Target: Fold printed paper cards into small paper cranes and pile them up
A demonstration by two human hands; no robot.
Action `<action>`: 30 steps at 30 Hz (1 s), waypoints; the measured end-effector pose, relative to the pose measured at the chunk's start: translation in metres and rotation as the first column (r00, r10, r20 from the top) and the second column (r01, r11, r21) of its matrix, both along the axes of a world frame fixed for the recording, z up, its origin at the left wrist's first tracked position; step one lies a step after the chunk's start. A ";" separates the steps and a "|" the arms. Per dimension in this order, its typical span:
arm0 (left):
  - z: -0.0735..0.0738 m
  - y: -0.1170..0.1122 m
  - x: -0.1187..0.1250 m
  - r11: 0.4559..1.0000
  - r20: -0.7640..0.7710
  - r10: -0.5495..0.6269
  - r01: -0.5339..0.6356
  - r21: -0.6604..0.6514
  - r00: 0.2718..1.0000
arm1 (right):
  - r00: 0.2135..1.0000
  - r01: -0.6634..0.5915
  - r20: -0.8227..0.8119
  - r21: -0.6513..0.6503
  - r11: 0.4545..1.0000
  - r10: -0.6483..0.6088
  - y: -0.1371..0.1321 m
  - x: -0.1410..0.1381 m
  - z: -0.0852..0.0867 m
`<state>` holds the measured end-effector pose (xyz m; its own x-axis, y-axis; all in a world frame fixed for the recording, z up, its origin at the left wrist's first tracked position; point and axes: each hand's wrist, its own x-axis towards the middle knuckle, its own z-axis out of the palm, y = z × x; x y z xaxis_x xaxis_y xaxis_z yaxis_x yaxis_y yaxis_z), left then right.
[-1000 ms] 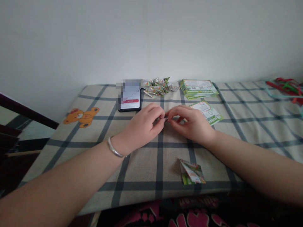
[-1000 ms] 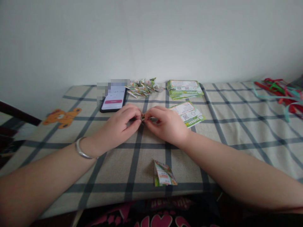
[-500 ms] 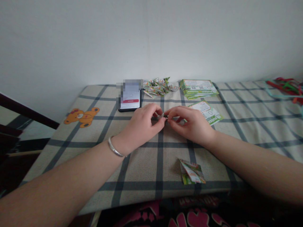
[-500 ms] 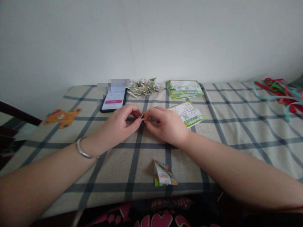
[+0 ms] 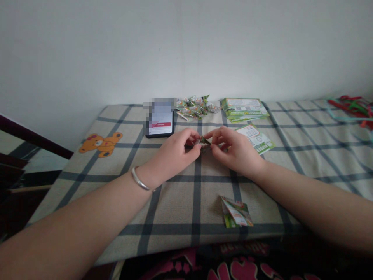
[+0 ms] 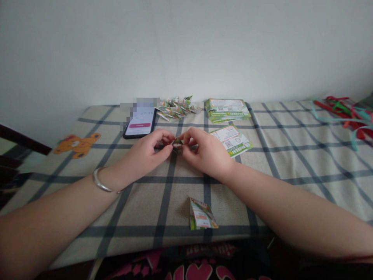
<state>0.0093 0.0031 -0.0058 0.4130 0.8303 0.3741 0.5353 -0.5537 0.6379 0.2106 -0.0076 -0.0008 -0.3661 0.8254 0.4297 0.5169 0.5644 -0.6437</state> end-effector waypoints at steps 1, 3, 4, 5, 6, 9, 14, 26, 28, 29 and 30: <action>0.000 0.000 0.000 1.000 0.008 -0.001 0.001 -0.012 1.000 | 1.000 0.002 -0.012 -0.006 1.000 -0.002 0.000 0.000 0.000; -0.001 0.001 -0.001 0.999 0.021 0.003 -0.002 -0.032 1.000 | 0.999 0.003 -0.049 -0.021 1.000 -0.004 0.001 0.001 -0.001; -0.001 0.001 -0.001 0.999 0.032 0.003 -0.001 -0.041 0.999 | 0.997 -0.002 -0.076 -0.036 0.999 -0.001 0.002 0.001 -0.002; -0.002 0.001 -0.002 0.999 0.047 -0.001 0.003 -0.050 0.999 | 0.994 -0.010 -0.111 -0.053 0.999 0.004 0.003 0.002 -0.002; -0.002 0.002 -0.002 0.998 0.066 -0.009 0.013 -0.060 0.998 | 0.989 -0.021 -0.149 -0.072 0.997 0.010 0.004 0.002 -0.003; -0.005 0.004 -0.004 0.994 0.142 -0.034 0.048 -0.100 0.989 | 0.965 -0.057 -0.260 -0.109 0.992 0.027 0.006 0.003 -0.005; -0.011 0.008 -0.005 0.985 0.256 -0.047 0.088 -0.150 0.965 | 0.925 -0.111 -0.377 -0.146 0.983 0.048 0.009 0.003 -0.006; -0.006 0.008 -0.002 0.981 0.311 -0.029 0.087 -0.173 0.950 | 0.899 -0.125 -0.435 -0.150 0.981 0.048 0.013 0.006 -0.009; -0.005 0.008 -0.001 0.979 0.323 -0.031 0.094 -0.182 0.946 | 0.902 -0.118 -0.430 -0.148 0.982 0.043 0.014 0.007 -0.011; -0.005 0.008 -0.001 0.979 0.328 -0.030 0.094 -0.183 0.944 | 0.904 -0.111 -0.426 -0.144 0.983 0.040 0.015 0.007 -0.011; -0.005 0.008 -0.002 0.979 0.326 -0.027 0.091 -0.183 0.945 | 0.907 -0.107 -0.418 -0.135 0.985 0.042 0.015 0.008 -0.012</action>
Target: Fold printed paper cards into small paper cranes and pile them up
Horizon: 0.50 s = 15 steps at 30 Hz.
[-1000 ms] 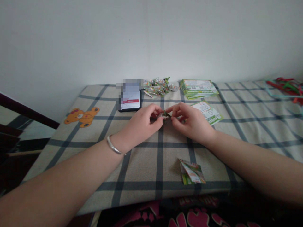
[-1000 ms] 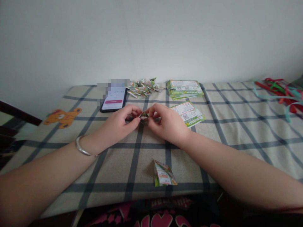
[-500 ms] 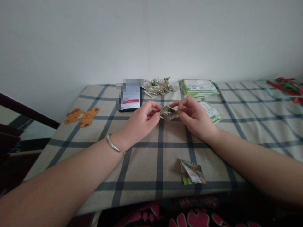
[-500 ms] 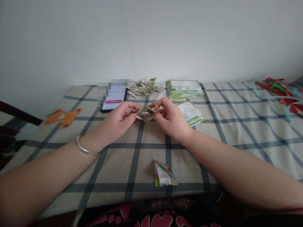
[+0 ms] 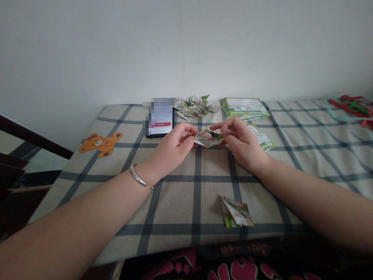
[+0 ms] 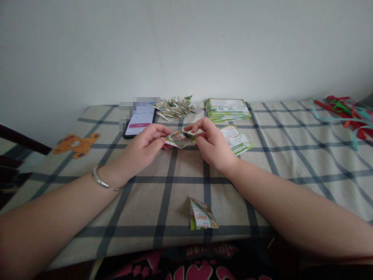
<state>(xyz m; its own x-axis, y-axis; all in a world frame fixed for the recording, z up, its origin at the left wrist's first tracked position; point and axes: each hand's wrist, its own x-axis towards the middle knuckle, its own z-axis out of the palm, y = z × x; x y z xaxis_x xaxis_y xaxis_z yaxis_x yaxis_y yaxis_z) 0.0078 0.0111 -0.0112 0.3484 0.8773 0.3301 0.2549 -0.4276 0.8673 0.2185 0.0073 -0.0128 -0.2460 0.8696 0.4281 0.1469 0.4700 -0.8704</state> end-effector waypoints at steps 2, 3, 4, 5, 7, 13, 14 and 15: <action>-0.002 0.001 -0.001 1.000 -0.026 0.015 -0.014 0.019 1.000 | 0.999 0.004 0.043 0.035 0.999 -0.005 0.000 0.001 0.000; -0.003 0.001 -0.001 0.999 -0.045 0.022 -0.021 0.031 0.999 | 0.996 0.012 0.082 0.058 0.998 -0.017 0.000 0.001 0.001; -0.003 0.001 -0.002 0.999 -0.064 0.027 -0.025 0.041 0.998 | 0.991 0.025 0.131 0.087 0.996 -0.037 -0.001 0.001 0.002; -0.004 0.001 -0.002 0.999 -0.080 0.029 -0.025 0.047 0.996 | 0.980 0.043 0.190 0.120 0.992 -0.065 -0.002 0.001 0.004; -0.004 0.000 -0.002 0.998 -0.105 0.025 -0.019 0.053 0.994 | 0.940 0.066 0.314 0.205 0.977 -0.130 -0.004 0.001 0.007; 0.001 -0.005 0.000 0.989 -0.259 0.040 -0.001 0.150 0.965 | 0.791 -0.031 0.553 0.467 0.884 -0.264 -0.008 0.001 0.014; 0.002 -0.006 0.000 0.985 -0.287 0.045 0.005 0.172 0.957 | 0.766 -0.051 0.578 0.491 0.870 -0.281 -0.009 0.000 0.014; 0.003 -0.007 0.001 0.981 -0.310 0.051 0.011 0.193 0.949 | 0.746 -0.077 0.600 0.507 0.859 -0.287 -0.009 0.000 0.015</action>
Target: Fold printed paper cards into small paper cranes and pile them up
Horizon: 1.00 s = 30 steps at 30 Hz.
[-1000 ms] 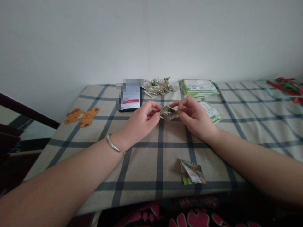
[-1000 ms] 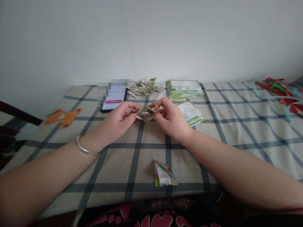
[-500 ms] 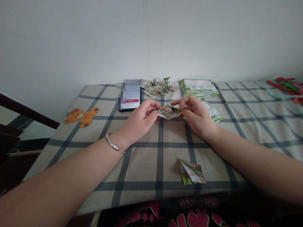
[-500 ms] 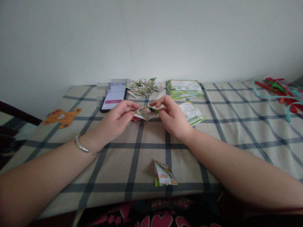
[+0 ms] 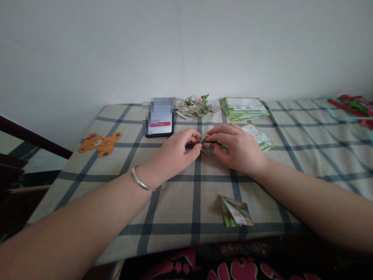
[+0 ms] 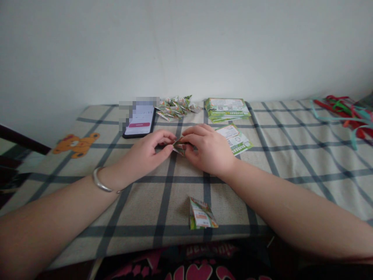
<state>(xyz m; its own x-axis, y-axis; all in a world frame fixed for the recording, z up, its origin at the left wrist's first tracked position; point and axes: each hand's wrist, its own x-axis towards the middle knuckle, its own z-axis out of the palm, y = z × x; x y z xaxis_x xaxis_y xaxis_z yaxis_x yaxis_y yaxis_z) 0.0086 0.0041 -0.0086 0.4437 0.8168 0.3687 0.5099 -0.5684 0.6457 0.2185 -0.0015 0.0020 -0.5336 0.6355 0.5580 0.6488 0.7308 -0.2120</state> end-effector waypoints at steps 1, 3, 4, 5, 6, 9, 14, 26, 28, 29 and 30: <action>0.001 -0.001 0.000 1.000 -0.021 -0.003 0.004 0.018 1.000 | 0.999 -0.014 0.029 0.014 1.000 0.013 0.000 0.000 0.000; 0.001 -0.002 0.001 0.999 -0.044 -0.006 0.008 0.042 0.999 | 0.997 -0.036 0.066 0.038 0.999 0.033 -0.001 -0.001 0.001; 0.002 -0.003 0.001 0.999 -0.046 -0.009 0.011 0.045 0.999 | 0.996 -0.041 0.082 0.048 0.998 0.037 -0.001 -0.001 0.001; 0.002 -0.003 0.001 0.999 -0.046 -0.012 0.014 0.044 0.999 | 0.995 -0.041 0.098 0.056 0.998 0.036 -0.001 -0.001 0.002; 0.002 -0.003 0.001 0.999 -0.045 -0.013 0.015 0.039 0.999 | 0.993 -0.038 0.116 0.060 0.997 0.031 -0.001 -0.001 0.002; 0.002 -0.002 0.001 0.999 -0.045 -0.017 0.019 0.041 0.999 | 0.987 -0.015 0.162 0.065 0.998 0.004 -0.003 -0.003 0.003; 0.005 -0.001 0.001 0.995 -0.138 0.002 0.012 0.095 0.990 | 0.979 0.072 0.186 0.058 0.996 -0.082 -0.007 -0.007 0.007; 0.004 -0.001 0.002 0.988 -0.187 -0.010 0.038 0.149 0.982 | 0.960 0.013 0.282 -0.034 0.999 -0.003 -0.005 -0.002 0.015; 0.005 -0.002 0.004 0.986 -0.203 -0.015 0.049 0.161 0.979 | 0.953 0.021 0.301 -0.044 0.999 -0.007 -0.006 -0.001 0.017; 0.005 -0.002 0.005 0.985 -0.193 -0.015 0.047 0.164 0.981 | 0.951 0.024 0.309 -0.047 0.999 -0.008 -0.006 -0.001 0.017; 0.005 -0.002 0.005 0.985 -0.177 -0.016 0.046 0.166 0.984 | 0.950 0.029 0.312 -0.052 0.998 -0.011 -0.006 -0.001 0.017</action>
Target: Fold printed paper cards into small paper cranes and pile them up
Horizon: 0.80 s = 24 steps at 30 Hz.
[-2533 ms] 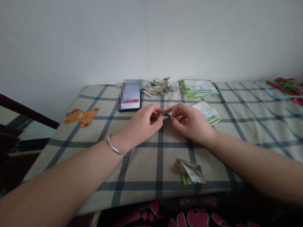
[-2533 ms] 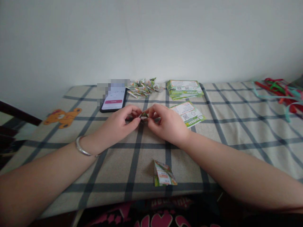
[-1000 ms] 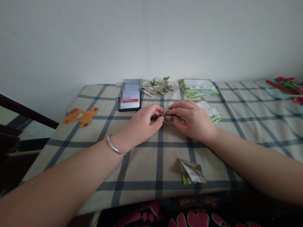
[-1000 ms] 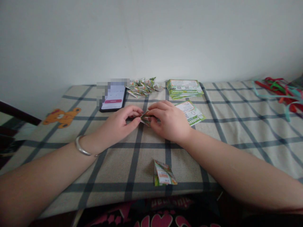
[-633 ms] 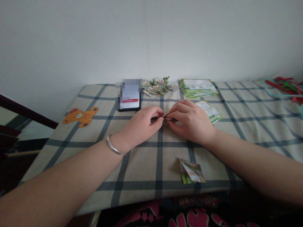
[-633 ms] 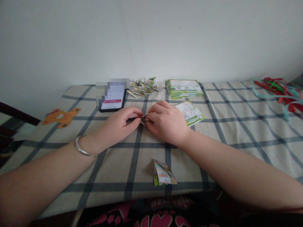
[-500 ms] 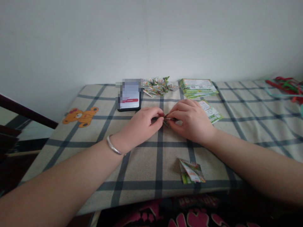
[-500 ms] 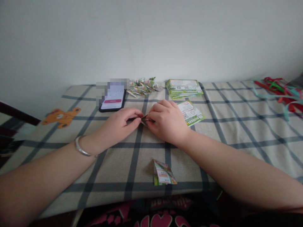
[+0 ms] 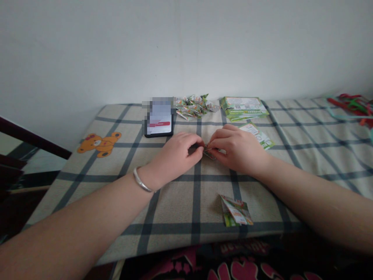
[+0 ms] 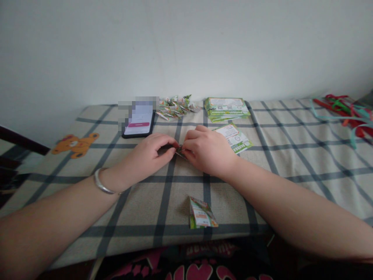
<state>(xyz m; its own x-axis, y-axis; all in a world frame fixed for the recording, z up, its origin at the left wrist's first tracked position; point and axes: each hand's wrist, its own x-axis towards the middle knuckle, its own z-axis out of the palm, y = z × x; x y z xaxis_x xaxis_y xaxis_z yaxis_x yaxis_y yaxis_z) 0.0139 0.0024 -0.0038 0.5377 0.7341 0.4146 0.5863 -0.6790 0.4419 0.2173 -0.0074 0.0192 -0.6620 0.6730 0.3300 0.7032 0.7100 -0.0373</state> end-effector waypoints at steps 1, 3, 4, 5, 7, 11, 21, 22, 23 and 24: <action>0.000 0.000 0.000 1.000 0.018 -0.007 0.007 0.003 1.000 | 1.000 0.009 -0.006 -0.007 1.000 -0.009 0.000 0.000 0.000; 0.000 0.000 0.000 0.999 0.039 -0.034 0.033 0.019 0.999 | 0.999 0.025 -0.030 -0.032 0.999 -0.026 0.001 0.000 -0.002; -0.001 0.000 0.000 0.998 0.034 -0.054 0.053 0.029 0.998 | 0.998 0.028 -0.049 -0.040 0.999 -0.030 0.002 0.001 -0.003; -0.001 0.000 -0.001 0.997 0.024 -0.073 0.072 0.040 0.997 | 0.997 0.021 -0.067 -0.041 0.999 -0.024 0.002 0.001 -0.004; -0.001 0.000 -0.002 0.994 0.006 -0.094 0.094 0.053 0.996 | 0.993 0.001 -0.114 -0.037 0.999 -0.005 0.002 0.001 -0.005; -0.001 -0.001 -0.003 0.992 -0.043 -0.095 0.098 0.081 0.995 | 0.982 -0.005 -0.188 -0.074 0.997 -0.009 0.002 0.002 -0.004; 0.002 -0.004 -0.002 0.994 -0.078 -0.030 0.038 0.099 0.997 | 0.988 0.147 0.043 -0.049 0.988 -0.145 -0.003 0.006 0.007; 0.001 -0.004 -0.002 0.994 -0.075 -0.030 0.037 0.104 0.997 | 0.988 0.145 0.065 -0.014 0.989 -0.144 -0.004 0.006 0.007; 0.001 -0.004 -0.002 0.994 -0.073 -0.027 0.035 0.106 0.997 | 0.987 0.138 0.077 0.009 0.990 -0.138 -0.004 0.006 0.007; 0.001 -0.003 -0.002 0.994 -0.071 -0.024 0.032 0.105 0.997 | 0.988 0.128 0.083 0.021 0.992 -0.130 -0.004 0.005 0.007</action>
<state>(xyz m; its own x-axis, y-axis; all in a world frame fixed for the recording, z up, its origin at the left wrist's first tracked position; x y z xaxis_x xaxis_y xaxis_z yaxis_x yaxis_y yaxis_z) 0.0117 -0.0009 -0.0033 0.5876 0.6723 0.4504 0.5930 -0.7364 0.3256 0.2224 -0.0113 0.0259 -0.5960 0.7496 0.2879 0.7890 0.6133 0.0366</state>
